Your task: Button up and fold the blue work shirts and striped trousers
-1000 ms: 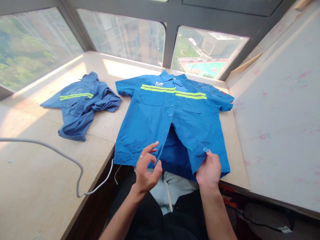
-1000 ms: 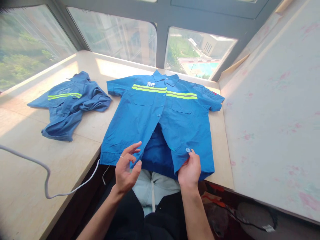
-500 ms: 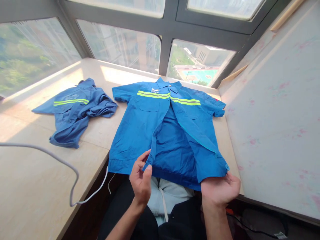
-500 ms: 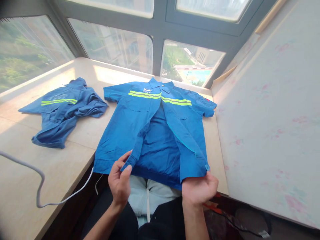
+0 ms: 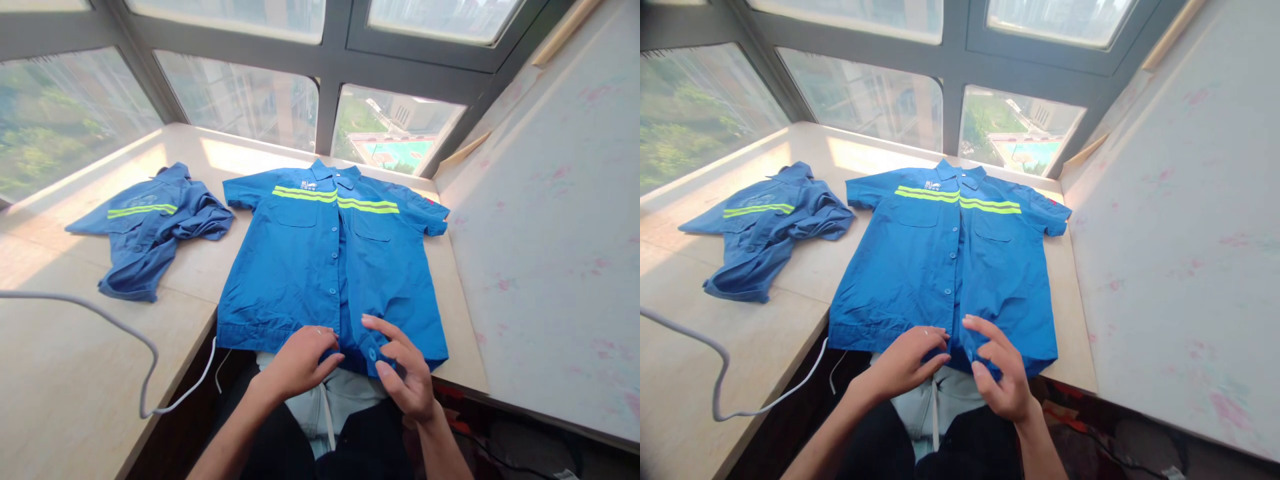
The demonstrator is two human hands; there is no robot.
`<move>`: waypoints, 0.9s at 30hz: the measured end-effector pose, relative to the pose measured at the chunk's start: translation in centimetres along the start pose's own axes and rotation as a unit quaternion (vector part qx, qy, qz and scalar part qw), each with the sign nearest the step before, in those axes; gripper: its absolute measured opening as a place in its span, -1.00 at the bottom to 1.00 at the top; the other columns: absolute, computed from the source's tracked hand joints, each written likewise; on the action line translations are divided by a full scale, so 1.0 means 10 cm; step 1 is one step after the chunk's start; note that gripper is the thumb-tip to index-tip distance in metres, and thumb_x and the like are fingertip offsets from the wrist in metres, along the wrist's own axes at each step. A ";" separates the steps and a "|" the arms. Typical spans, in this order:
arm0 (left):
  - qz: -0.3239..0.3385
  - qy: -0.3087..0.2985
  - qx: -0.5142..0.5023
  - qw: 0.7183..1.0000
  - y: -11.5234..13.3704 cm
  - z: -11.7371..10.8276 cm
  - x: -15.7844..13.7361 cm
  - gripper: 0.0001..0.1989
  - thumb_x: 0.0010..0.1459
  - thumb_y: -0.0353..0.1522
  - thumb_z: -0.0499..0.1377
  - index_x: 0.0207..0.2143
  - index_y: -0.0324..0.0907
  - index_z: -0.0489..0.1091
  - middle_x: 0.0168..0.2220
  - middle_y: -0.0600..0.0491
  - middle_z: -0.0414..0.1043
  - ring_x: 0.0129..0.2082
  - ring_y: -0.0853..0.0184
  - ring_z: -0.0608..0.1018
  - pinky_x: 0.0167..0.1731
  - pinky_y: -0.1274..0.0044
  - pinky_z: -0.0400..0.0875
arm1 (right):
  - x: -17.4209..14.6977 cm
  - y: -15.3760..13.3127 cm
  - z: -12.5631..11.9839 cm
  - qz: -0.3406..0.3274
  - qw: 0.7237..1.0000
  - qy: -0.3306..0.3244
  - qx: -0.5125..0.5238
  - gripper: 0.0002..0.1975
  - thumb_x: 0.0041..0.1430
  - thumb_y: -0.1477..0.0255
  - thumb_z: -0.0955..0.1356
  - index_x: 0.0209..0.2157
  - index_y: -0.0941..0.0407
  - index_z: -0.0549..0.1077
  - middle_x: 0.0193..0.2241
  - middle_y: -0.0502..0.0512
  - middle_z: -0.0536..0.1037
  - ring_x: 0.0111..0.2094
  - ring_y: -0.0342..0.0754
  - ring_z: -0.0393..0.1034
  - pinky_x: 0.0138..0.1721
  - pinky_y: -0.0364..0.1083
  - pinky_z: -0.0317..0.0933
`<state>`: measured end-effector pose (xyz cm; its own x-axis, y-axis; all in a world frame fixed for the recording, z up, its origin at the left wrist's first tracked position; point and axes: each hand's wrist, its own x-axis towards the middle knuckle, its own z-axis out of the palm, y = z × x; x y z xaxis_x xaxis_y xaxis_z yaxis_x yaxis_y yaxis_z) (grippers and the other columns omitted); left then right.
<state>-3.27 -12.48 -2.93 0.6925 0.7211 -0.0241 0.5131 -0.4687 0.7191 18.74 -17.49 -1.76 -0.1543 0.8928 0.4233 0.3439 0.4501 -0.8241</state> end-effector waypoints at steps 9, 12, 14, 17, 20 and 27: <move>-0.284 0.165 -0.273 0.904 -0.14 -0.14 -0.04 -0.73 0.23 -0.25 0.03 -0.13 -0.18 0.40 -0.27 -0.01 0.56 -0.39 0.28 0.58 -0.43 0.53 0.38 | 0.31 0.13 0.38 0.012 0.942 -0.320 -0.104 -0.88 0.27 0.45 0.35 -0.18 0.10 0.52 0.20 0.24 0.40 0.25 0.05 0.25 0.28 0.12 0.13; -0.290 0.140 -0.311 0.895 -0.15 -0.12 -0.03 -0.63 0.20 -0.20 0.10 -0.01 -0.19 0.34 -0.32 0.01 0.55 -0.42 0.29 0.57 -0.50 0.55 0.34 | 0.35 0.16 0.29 0.027 0.949 -0.298 -0.103 -0.81 0.30 0.44 0.32 -0.08 0.10 0.51 0.17 0.23 0.44 0.22 0.04 0.30 0.25 0.09 0.19; -0.278 0.119 -0.312 0.900 -0.14 -0.08 0.00 -0.56 0.17 -0.17 0.13 0.03 -0.21 0.32 -0.34 0.02 0.53 -0.45 0.31 0.53 -0.52 0.56 0.31 | 0.39 0.17 0.22 0.032 0.955 -0.274 -0.111 -0.75 0.31 0.44 0.31 -0.01 0.12 0.48 0.18 0.25 0.43 0.22 0.05 0.30 0.23 0.10 0.22; -0.273 0.108 -0.299 0.908 -0.13 0.00 0.06 -0.43 0.14 -0.16 0.16 0.13 -0.27 0.26 -0.40 0.07 0.45 -0.53 0.36 0.44 -0.54 0.56 0.25 | 0.47 0.21 0.15 0.043 0.960 -0.249 -0.125 -0.69 0.32 0.43 0.30 0.07 0.11 0.44 0.19 0.25 0.42 0.23 0.06 0.29 0.23 0.11 0.23; -0.272 0.112 -0.279 0.914 -0.15 0.06 0.10 -0.41 0.11 -0.19 0.18 0.14 -0.31 0.28 -0.52 0.17 0.31 -0.56 0.39 0.34 -0.54 0.57 0.18 | 0.55 0.29 0.11 0.048 0.961 -0.238 -0.135 -0.64 0.31 0.41 0.31 0.12 0.07 0.41 0.21 0.22 0.39 0.24 0.07 0.27 0.24 0.14 0.22; -0.234 0.091 -0.327 0.911 -0.16 0.08 0.04 -0.56 0.21 -0.05 0.05 -0.57 -0.17 0.19 -0.61 0.19 0.06 -0.57 0.44 0.18 -0.54 0.57 0.08 | 0.65 0.44 0.16 0.020 0.957 -0.221 -0.189 -0.38 0.26 0.63 0.19 0.33 0.03 0.16 0.32 0.23 0.20 0.33 0.05 0.10 0.27 0.17 0.16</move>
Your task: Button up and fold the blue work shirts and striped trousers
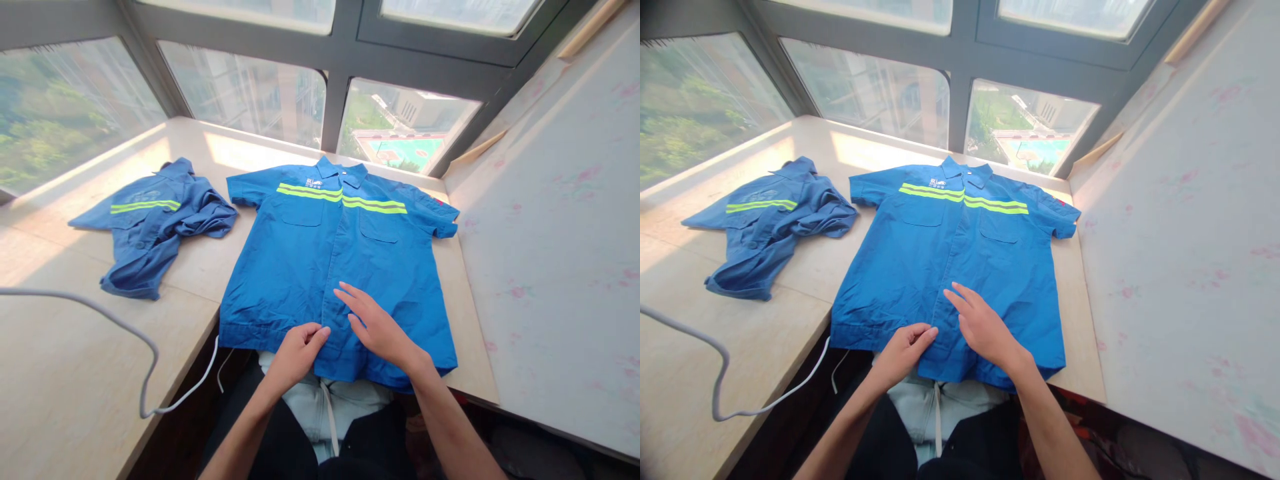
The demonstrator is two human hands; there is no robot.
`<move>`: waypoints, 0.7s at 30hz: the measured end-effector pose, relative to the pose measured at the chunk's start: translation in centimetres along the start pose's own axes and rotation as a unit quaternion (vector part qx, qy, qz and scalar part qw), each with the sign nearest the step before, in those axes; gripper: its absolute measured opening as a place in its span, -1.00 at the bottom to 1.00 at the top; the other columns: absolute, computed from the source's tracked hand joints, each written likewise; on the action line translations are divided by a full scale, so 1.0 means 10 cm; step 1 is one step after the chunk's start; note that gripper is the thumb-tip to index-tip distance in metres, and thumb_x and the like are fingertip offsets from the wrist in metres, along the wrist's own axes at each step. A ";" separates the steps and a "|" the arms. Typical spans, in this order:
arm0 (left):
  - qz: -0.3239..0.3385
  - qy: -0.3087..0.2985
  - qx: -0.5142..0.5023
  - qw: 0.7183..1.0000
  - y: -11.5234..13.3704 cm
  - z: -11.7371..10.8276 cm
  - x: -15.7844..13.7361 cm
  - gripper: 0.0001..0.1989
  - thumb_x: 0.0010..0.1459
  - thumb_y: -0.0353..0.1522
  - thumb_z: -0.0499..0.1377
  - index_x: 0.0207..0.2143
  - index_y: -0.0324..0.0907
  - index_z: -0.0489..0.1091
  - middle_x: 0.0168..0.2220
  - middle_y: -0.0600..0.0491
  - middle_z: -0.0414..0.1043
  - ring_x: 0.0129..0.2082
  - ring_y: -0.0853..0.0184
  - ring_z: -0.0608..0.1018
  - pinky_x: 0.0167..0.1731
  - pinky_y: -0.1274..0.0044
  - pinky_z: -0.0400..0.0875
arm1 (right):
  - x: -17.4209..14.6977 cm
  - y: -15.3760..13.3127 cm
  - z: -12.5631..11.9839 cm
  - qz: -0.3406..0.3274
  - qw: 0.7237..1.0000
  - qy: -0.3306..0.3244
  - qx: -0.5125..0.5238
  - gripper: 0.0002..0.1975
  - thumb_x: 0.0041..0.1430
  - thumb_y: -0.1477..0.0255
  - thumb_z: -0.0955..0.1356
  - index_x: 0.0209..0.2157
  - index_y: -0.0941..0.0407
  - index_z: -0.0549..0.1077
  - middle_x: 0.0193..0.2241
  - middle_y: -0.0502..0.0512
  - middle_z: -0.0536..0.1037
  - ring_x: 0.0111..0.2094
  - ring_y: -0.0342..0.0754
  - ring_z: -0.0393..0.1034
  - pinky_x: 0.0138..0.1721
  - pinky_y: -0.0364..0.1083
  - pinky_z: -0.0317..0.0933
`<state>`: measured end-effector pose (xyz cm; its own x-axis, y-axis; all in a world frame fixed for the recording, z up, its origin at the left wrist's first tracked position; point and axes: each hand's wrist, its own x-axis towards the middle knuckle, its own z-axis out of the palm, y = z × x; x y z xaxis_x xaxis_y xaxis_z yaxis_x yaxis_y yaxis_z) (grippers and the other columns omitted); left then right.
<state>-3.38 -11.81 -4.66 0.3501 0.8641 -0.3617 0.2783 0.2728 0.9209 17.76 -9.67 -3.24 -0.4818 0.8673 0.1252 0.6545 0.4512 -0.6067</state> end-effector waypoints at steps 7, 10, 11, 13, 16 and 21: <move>-0.031 -0.044 -0.097 0.994 0.09 0.11 -0.05 -0.58 0.20 -0.04 0.05 -0.47 -0.20 0.33 -0.53 0.13 0.21 -0.53 0.40 0.34 -0.56 0.59 0.33 | 0.17 0.01 0.11 -0.105 0.991 -0.017 -0.076 -0.39 0.11 0.76 0.23 0.15 0.06 0.43 0.35 0.26 0.14 0.36 0.13 0.00 0.27 0.22 0.15; -0.036 -0.047 -0.083 0.995 0.11 0.15 -0.07 -0.60 0.20 -0.07 0.08 -0.24 -0.22 0.48 -0.38 0.04 0.40 -0.41 0.32 0.48 -0.53 0.57 0.43 | 0.17 0.12 0.13 -0.119 0.990 -0.002 -0.081 -0.54 0.17 0.70 0.26 0.04 0.09 0.52 0.25 0.28 0.32 0.27 0.11 0.21 0.20 0.17 0.26; -0.042 -0.042 -0.079 0.995 0.11 0.16 -0.08 -0.58 0.20 -0.07 0.09 -0.18 -0.22 0.49 -0.34 0.02 0.45 -0.38 0.30 0.51 -0.53 0.57 0.45 | 0.16 0.16 0.13 -0.120 0.990 0.005 -0.079 -0.55 0.20 0.68 0.26 0.06 0.09 0.51 0.22 0.27 0.37 0.24 0.08 0.27 0.16 0.14 0.30; -0.052 -0.035 -0.077 0.995 0.12 0.18 -0.09 -0.55 0.19 -0.07 0.11 -0.10 -0.21 0.51 -0.27 -0.02 0.51 -0.33 0.26 0.56 -0.53 0.57 0.45 | 0.10 0.24 0.11 -0.118 0.990 0.020 -0.072 -0.57 0.24 0.64 0.26 0.08 0.07 0.49 0.19 0.25 0.42 0.18 0.06 0.35 0.11 0.11 0.36; -0.044 -0.023 -0.064 0.997 0.13 0.19 -0.12 -0.57 0.17 -0.09 0.15 -0.06 -0.19 0.51 -0.26 -0.04 0.57 -0.35 0.24 0.60 -0.56 0.59 0.41 | 0.00 0.33 0.06 -0.100 0.991 0.051 -0.070 -0.61 0.28 0.59 0.26 0.05 0.01 0.52 0.15 0.21 0.46 0.14 0.06 0.39 0.07 0.12 0.37; -0.031 -0.018 0.033 0.999 0.06 0.18 -0.18 -0.58 0.20 -0.06 0.10 -0.49 -0.18 0.48 -0.54 0.02 0.52 -0.57 0.32 0.52 -0.53 0.58 0.31 | -0.20 0.39 -0.13 -0.043 0.993 0.095 -0.052 -0.62 0.31 0.57 0.24 0.01 -0.04 0.55 0.05 0.18 0.54 0.03 0.03 0.46 -0.02 0.09 0.43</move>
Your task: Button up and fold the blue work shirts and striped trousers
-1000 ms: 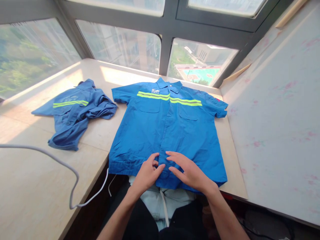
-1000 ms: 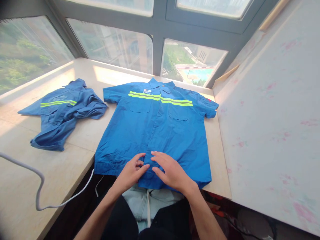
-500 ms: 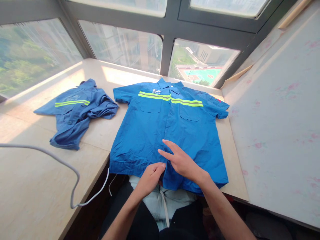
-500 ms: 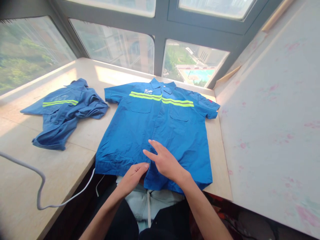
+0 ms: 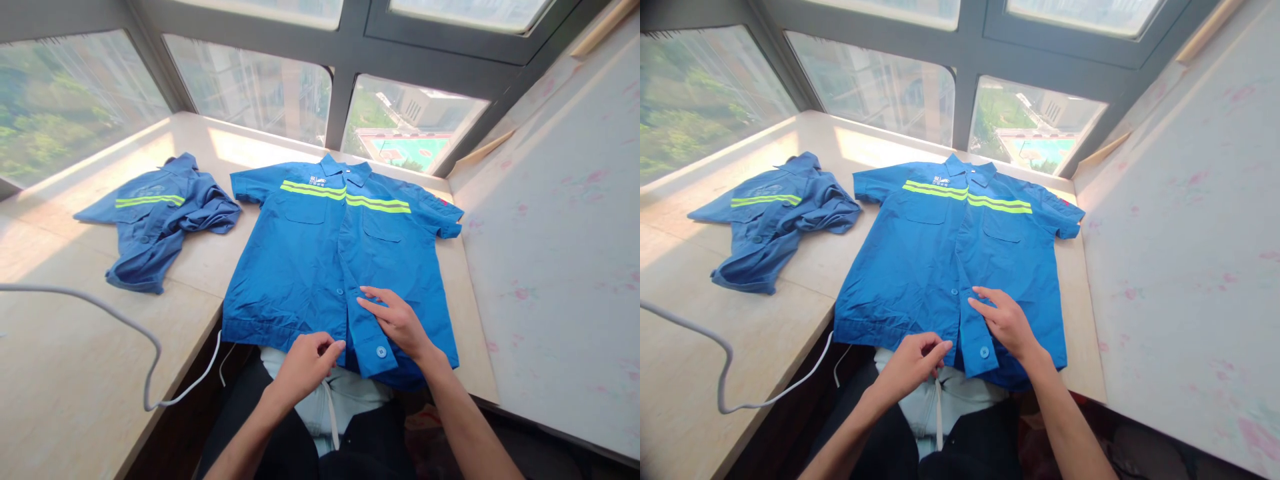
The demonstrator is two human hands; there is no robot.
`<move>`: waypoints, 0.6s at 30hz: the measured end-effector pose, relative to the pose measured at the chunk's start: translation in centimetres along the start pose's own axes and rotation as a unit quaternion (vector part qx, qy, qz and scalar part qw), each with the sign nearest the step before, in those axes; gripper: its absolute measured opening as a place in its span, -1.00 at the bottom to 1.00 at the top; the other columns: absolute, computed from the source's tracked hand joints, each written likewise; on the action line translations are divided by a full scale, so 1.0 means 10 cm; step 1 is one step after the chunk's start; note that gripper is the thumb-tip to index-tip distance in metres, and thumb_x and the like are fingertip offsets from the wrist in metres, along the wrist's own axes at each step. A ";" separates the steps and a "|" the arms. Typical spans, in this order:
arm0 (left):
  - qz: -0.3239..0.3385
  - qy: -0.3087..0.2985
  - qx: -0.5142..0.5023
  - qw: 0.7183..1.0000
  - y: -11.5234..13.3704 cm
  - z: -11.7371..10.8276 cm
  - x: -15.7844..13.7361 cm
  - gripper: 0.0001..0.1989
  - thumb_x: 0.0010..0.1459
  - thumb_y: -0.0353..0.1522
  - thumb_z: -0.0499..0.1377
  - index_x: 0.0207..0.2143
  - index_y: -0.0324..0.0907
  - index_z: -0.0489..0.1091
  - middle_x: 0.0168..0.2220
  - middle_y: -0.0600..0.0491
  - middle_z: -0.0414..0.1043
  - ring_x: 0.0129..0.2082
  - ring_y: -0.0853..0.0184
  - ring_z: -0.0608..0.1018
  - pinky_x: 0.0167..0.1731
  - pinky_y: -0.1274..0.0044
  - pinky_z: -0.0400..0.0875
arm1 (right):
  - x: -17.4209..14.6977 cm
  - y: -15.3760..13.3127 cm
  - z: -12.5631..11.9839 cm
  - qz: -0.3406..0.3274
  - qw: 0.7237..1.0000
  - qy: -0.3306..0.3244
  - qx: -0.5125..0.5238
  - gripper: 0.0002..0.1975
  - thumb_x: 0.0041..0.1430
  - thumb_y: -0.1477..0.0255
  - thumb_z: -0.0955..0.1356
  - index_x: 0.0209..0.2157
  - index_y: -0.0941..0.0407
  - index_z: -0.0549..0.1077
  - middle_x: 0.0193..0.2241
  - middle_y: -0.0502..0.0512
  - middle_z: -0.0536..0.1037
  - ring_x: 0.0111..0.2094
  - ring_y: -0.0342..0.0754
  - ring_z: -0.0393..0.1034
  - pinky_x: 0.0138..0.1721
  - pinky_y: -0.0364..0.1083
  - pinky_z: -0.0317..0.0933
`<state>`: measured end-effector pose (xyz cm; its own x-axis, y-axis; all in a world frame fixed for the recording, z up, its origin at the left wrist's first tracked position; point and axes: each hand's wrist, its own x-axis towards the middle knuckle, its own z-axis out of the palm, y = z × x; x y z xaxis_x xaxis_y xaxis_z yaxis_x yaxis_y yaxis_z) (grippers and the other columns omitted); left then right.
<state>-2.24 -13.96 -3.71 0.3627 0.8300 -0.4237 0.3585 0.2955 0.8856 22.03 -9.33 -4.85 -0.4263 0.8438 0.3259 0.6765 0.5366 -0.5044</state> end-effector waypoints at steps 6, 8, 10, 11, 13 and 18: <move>-0.060 -0.001 0.013 0.998 -0.20 0.00 -0.09 -0.52 0.18 0.01 0.08 -0.53 -0.19 0.46 -0.52 -0.01 0.55 -0.59 0.30 0.53 -0.57 0.58 0.25 | -0.14 -0.01 -0.17 0.083 0.995 -0.009 0.058 -0.63 0.34 0.48 0.24 0.09 -0.03 0.50 -0.10 0.10 0.62 -0.09 -0.01 0.53 -0.02 0.03 0.45; -0.079 0.004 0.001 0.997 -0.24 0.00 -0.12 -0.50 0.18 0.02 0.07 -0.49 -0.20 0.47 -0.47 -0.03 0.57 -0.57 0.29 0.56 -0.57 0.58 0.26 | -0.17 -0.04 -0.17 0.108 0.990 -0.003 0.091 -0.64 0.36 0.43 0.23 0.09 -0.01 0.50 -0.02 0.09 0.60 -0.01 0.02 0.51 0.06 0.06 0.41; -0.089 -0.002 -0.001 0.996 -0.28 0.00 -0.14 -0.50 0.17 0.03 0.08 -0.46 -0.22 0.49 -0.47 -0.03 0.56 -0.56 0.29 0.57 -0.59 0.59 0.26 | -0.19 -0.09 -0.16 0.145 0.981 -0.003 0.127 -0.64 0.38 0.37 0.22 0.10 0.03 0.49 0.04 0.10 0.56 0.06 0.03 0.47 0.14 0.09 0.34; -0.092 -0.008 0.001 0.996 -0.31 0.00 -0.14 -0.51 0.15 0.03 0.10 -0.46 -0.22 0.49 -0.48 -0.03 0.55 -0.56 0.29 0.57 -0.61 0.60 0.24 | -0.20 -0.12 -0.15 0.164 0.975 -0.011 0.147 -0.63 0.39 0.34 0.21 0.11 0.04 0.48 0.07 0.10 0.54 0.09 0.04 0.45 0.17 0.10 0.31; -0.104 -0.017 -0.008 0.994 -0.36 0.01 -0.15 -0.53 0.12 0.02 0.15 -0.44 -0.23 0.48 -0.50 -0.02 0.53 -0.58 0.31 0.56 -0.66 0.62 0.21 | -0.22 -0.21 -0.14 0.196 0.960 -0.037 0.194 -0.59 0.39 0.28 0.21 0.15 0.07 0.44 0.13 0.12 0.48 0.16 0.05 0.38 0.23 0.11 0.24; -0.174 0.027 -0.250 0.952 -0.42 0.10 -0.14 -0.56 -0.02 -0.05 0.32 -0.28 -0.23 0.42 -0.28 -0.04 0.55 -0.62 0.40 0.53 -0.75 0.64 0.27 | -0.31 -0.52 -0.01 0.237 0.926 -0.068 0.285 -0.40 0.32 0.14 0.29 0.31 0.06 0.23 0.29 0.20 0.26 0.27 0.13 0.22 0.23 0.14 0.21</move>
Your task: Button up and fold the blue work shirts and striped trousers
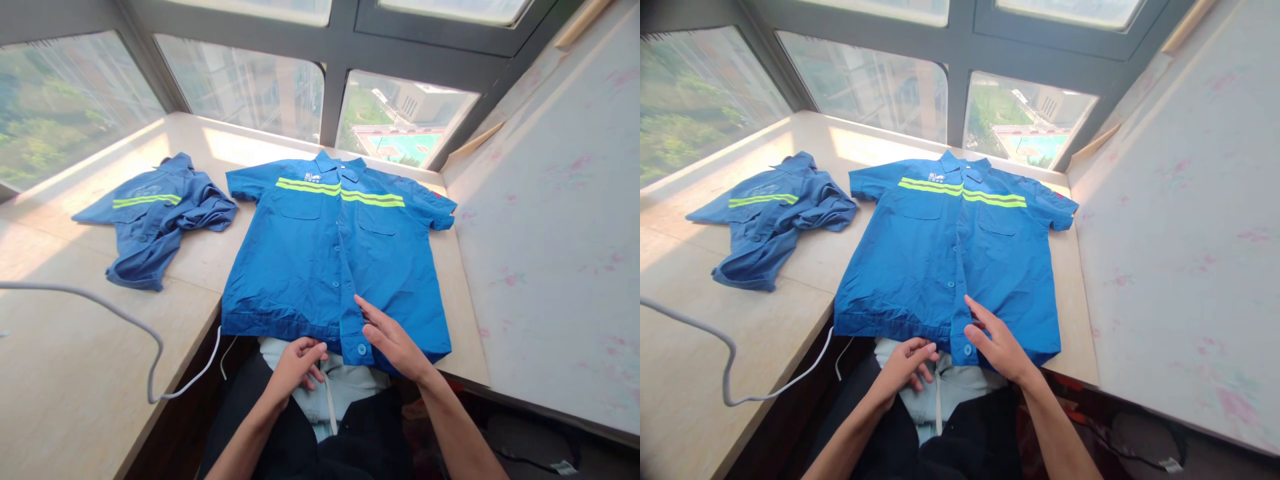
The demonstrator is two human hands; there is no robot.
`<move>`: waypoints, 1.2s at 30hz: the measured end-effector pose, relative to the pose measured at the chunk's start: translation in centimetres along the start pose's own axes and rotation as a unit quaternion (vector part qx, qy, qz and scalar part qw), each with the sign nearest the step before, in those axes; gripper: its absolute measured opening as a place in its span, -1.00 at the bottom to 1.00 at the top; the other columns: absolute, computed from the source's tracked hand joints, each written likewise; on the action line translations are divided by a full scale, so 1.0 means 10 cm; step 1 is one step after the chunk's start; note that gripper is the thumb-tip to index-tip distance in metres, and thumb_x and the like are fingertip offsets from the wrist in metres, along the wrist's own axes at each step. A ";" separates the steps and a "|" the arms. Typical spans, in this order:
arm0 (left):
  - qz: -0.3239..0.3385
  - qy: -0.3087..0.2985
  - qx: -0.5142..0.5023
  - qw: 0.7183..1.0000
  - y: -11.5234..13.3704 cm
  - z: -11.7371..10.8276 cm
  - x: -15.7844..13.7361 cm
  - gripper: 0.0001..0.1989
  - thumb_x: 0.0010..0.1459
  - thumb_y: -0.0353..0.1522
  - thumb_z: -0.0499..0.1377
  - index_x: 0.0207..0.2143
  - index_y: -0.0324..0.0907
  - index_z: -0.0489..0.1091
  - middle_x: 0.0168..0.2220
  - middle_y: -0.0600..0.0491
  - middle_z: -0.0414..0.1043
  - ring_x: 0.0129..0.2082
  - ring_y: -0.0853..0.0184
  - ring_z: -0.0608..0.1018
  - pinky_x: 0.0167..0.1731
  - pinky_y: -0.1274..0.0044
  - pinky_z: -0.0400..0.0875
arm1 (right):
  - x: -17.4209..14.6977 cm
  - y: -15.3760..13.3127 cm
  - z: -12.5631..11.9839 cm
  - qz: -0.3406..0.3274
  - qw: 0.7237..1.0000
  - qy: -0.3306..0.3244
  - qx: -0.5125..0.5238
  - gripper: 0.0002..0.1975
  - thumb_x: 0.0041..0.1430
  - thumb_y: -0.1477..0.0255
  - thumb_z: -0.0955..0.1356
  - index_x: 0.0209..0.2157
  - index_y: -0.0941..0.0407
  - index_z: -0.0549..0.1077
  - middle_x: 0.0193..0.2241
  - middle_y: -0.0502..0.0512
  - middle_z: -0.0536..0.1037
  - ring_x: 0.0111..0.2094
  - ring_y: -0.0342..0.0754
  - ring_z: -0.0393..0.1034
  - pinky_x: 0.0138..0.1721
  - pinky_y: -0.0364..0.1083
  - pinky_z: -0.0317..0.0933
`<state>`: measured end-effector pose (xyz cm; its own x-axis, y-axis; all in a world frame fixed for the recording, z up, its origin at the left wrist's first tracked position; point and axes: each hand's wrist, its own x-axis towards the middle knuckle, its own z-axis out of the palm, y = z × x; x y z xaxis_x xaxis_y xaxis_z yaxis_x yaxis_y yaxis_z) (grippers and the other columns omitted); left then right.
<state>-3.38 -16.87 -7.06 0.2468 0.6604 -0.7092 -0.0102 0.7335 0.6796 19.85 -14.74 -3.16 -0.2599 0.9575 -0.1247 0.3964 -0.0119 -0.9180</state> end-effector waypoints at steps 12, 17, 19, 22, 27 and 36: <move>-0.018 0.041 -0.289 0.956 0.00 0.28 -0.08 -0.61 -0.13 -0.28 0.47 -0.47 -0.23 0.30 -0.54 0.09 0.45 -0.57 0.42 0.56 -0.74 0.72 0.27 | -0.10 -0.12 0.36 -0.004 0.988 0.124 -0.094 -0.72 0.14 0.21 0.45 -0.19 0.10 0.59 -0.34 0.09 0.65 -0.37 0.01 0.54 -0.31 -0.06 0.47; 0.097 0.049 -0.190 0.976 0.20 0.31 -0.13 -0.63 -0.15 -0.19 0.43 -0.43 -0.33 0.49 -0.48 -0.06 0.55 -0.50 0.31 0.58 -0.63 0.61 0.38 | -0.09 -0.20 0.23 -0.111 0.971 0.184 -0.108 -0.78 0.29 0.28 0.35 -0.18 0.04 0.62 -0.24 0.12 0.67 -0.24 0.07 0.59 -0.18 -0.01 0.50; 0.133 0.064 -0.154 0.977 0.28 0.31 -0.15 -0.65 -0.13 -0.19 0.40 -0.45 -0.32 0.51 -0.49 -0.05 0.56 -0.54 0.31 0.55 -0.58 0.57 0.40 | -0.07 -0.27 0.17 -0.138 0.964 0.189 -0.124 -0.76 0.34 0.34 0.31 -0.08 0.02 0.59 -0.17 0.10 0.66 -0.16 0.06 0.59 -0.11 0.01 0.50; 0.168 0.100 -0.108 0.975 0.39 0.33 -0.16 -0.66 -0.14 -0.18 0.39 -0.46 -0.31 0.51 -0.50 -0.02 0.56 -0.59 0.34 0.52 -0.50 0.52 0.45 | -0.02 -0.43 0.10 -0.160 0.947 0.224 -0.166 -0.74 0.35 0.40 0.29 -0.05 0.01 0.58 -0.15 0.10 0.66 -0.15 0.05 0.58 -0.06 0.02 0.48; 0.198 0.098 -0.100 0.970 0.54 0.39 -0.19 -0.66 -0.16 -0.20 0.39 -0.40 -0.29 0.54 -0.43 -0.03 0.60 -0.46 0.26 0.60 -0.36 0.47 0.52 | 0.08 -0.60 0.11 -0.194 0.929 0.239 -0.207 -0.83 0.31 0.38 0.34 -0.19 0.03 0.60 -0.29 0.10 0.67 -0.26 0.02 0.58 -0.14 -0.02 0.49; 0.234 0.076 -0.082 0.966 0.61 0.39 -0.23 -0.77 -0.12 -0.28 0.35 -0.43 -0.27 0.52 -0.44 -0.02 0.60 -0.45 0.28 0.59 -0.35 0.49 0.52 | 0.18 -0.59 0.02 -0.211 0.952 0.097 -0.200 -0.72 0.34 0.32 0.31 0.03 0.04 0.50 -0.23 0.09 0.64 -0.23 -0.02 0.55 -0.12 -0.05 0.44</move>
<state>-0.25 -14.54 -0.60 0.0331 0.9324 -0.3599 -0.2425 0.3568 0.9021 16.88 -12.96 1.98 -0.3183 0.8882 0.3313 0.6064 0.4594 -0.6490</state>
